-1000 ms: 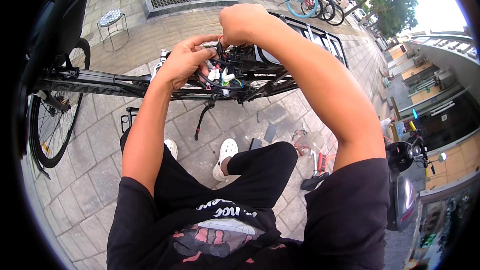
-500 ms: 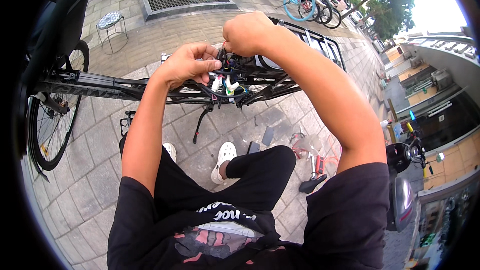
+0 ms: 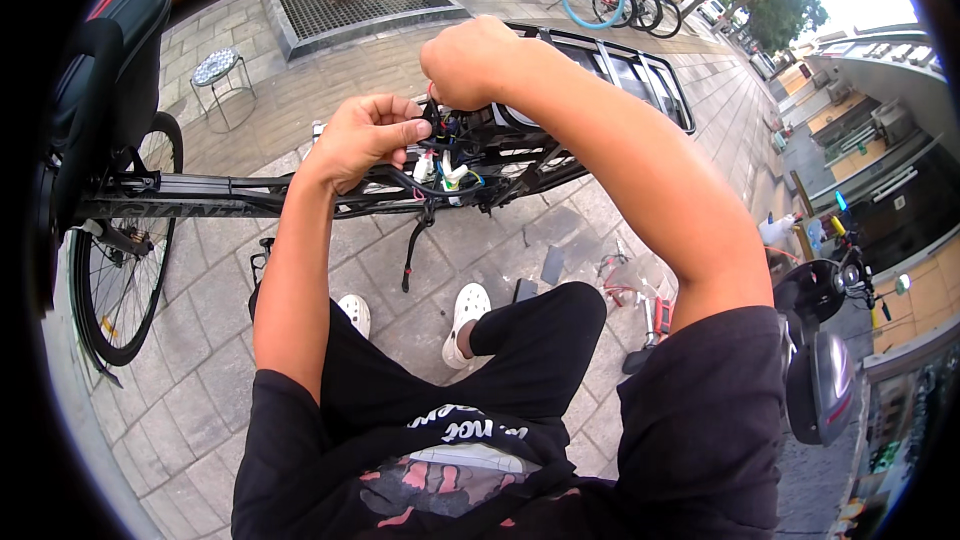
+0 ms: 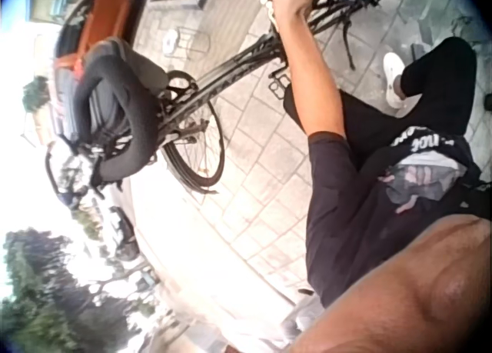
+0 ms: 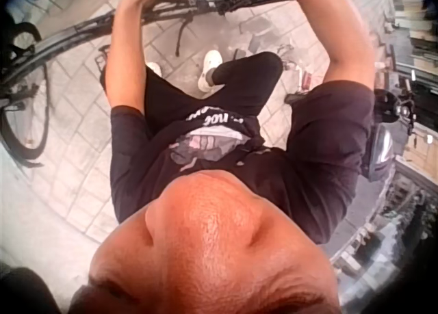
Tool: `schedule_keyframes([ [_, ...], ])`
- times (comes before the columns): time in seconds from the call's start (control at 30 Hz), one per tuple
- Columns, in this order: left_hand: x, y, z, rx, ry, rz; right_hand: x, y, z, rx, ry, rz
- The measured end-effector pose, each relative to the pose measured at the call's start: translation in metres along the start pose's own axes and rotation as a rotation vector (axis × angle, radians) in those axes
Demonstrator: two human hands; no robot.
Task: The person kneels beside a bicycle and works on the wiring inside a black rear rack-mounted box. They repeatedly connect and disconnect multi-colored wires and white connectors, organizing the bundle within the compartment. The person handles the wires and connectors by hand throughout the clip.
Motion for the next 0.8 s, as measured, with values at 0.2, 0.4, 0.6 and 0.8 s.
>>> schedule_keyframes([
  [0.2, -0.006, -0.005, 0.001, -0.112, 0.025, 0.081, -0.027, -0.004, -0.009, 0.122, -0.061, 0.067],
  [0.4, 0.004, -0.01, -0.014, -0.324, 0.03, 0.029, -0.095, -0.049, -0.043, 0.096, -0.101, 0.854],
  [0.6, 0.0, -0.006, -0.007, -0.312, 0.063, 0.039, -0.086, -0.059, -0.062, 0.233, -0.375, 0.931],
  [0.8, 0.002, 0.005, 0.004, -0.21, 0.122, -0.048, -0.079, -0.067, -0.086, 0.3, -0.569, 1.128],
])
Point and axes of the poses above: each hand's wrist, its own x-axis towards the middle knuckle, its own y-axis out of the back of the hand, z = x × y, the point moved 5 cm from there along x, towards the middle knuckle, and after that the axes turned 6 degrees about -y, right-handed, at the moved point
